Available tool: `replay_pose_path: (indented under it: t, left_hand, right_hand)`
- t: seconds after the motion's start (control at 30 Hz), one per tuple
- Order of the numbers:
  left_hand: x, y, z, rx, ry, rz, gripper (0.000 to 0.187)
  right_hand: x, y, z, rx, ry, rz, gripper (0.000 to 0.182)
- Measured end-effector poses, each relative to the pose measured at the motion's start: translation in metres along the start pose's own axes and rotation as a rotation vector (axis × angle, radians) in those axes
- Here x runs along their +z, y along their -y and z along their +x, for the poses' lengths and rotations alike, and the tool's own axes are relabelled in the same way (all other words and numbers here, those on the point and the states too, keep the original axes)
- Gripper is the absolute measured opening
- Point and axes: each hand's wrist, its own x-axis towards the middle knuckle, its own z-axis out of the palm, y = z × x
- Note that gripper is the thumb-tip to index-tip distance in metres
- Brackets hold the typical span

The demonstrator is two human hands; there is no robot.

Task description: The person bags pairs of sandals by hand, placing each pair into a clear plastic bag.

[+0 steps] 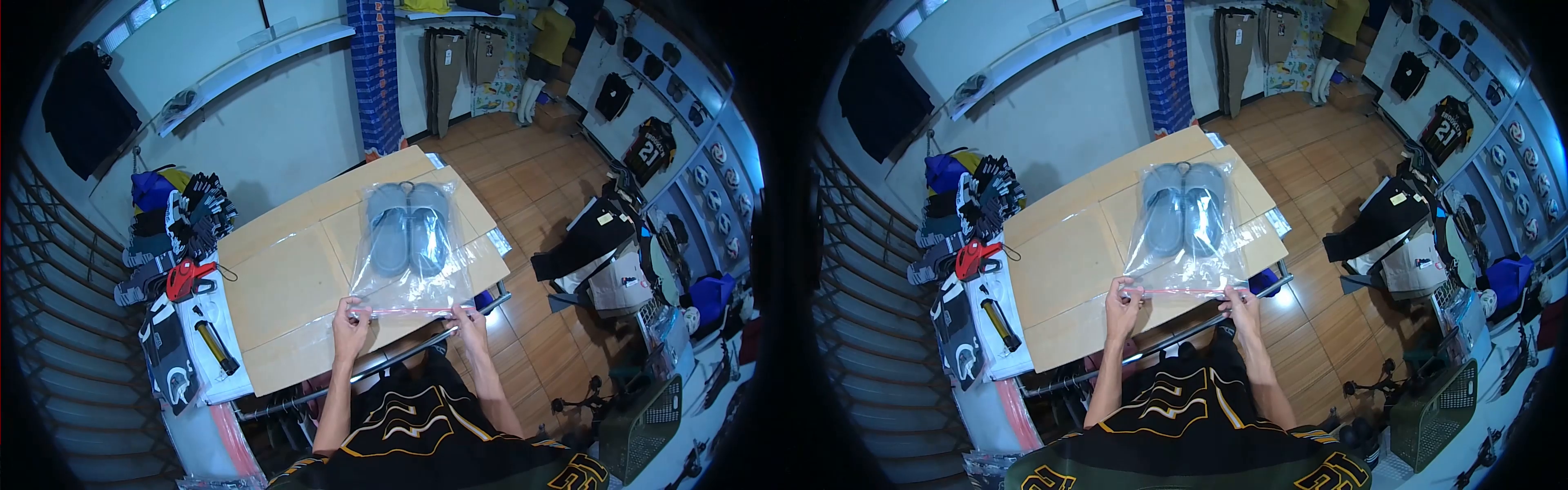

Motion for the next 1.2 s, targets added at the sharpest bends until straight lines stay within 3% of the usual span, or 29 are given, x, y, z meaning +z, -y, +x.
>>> replay_pose_path:
  t: [0.33,0.5,1.03,1.2]
  left_hand:
    - [0.009,0.0,0.0,-0.005,0.021,-0.173,0.022]
    - [0.013,-0.01,-0.005,-0.103,0.03,-0.248,0.023]
    - [0.029,0.005,-0.01,-0.047,0.047,-0.229,0.024]
    - [0.035,-0.005,-0.015,-0.038,-0.007,-0.301,0.023]
  right_hand:
    - [-0.006,-0.016,0.01,-0.116,0.032,-0.057,0.024]
    - [0.003,-0.001,-0.001,-0.029,0.004,-0.007,0.025]
    - [0.006,-0.007,0.003,-0.103,0.022,-0.121,0.023]
    - [0.011,-0.009,0.001,-0.018,-0.015,-0.006,0.026]
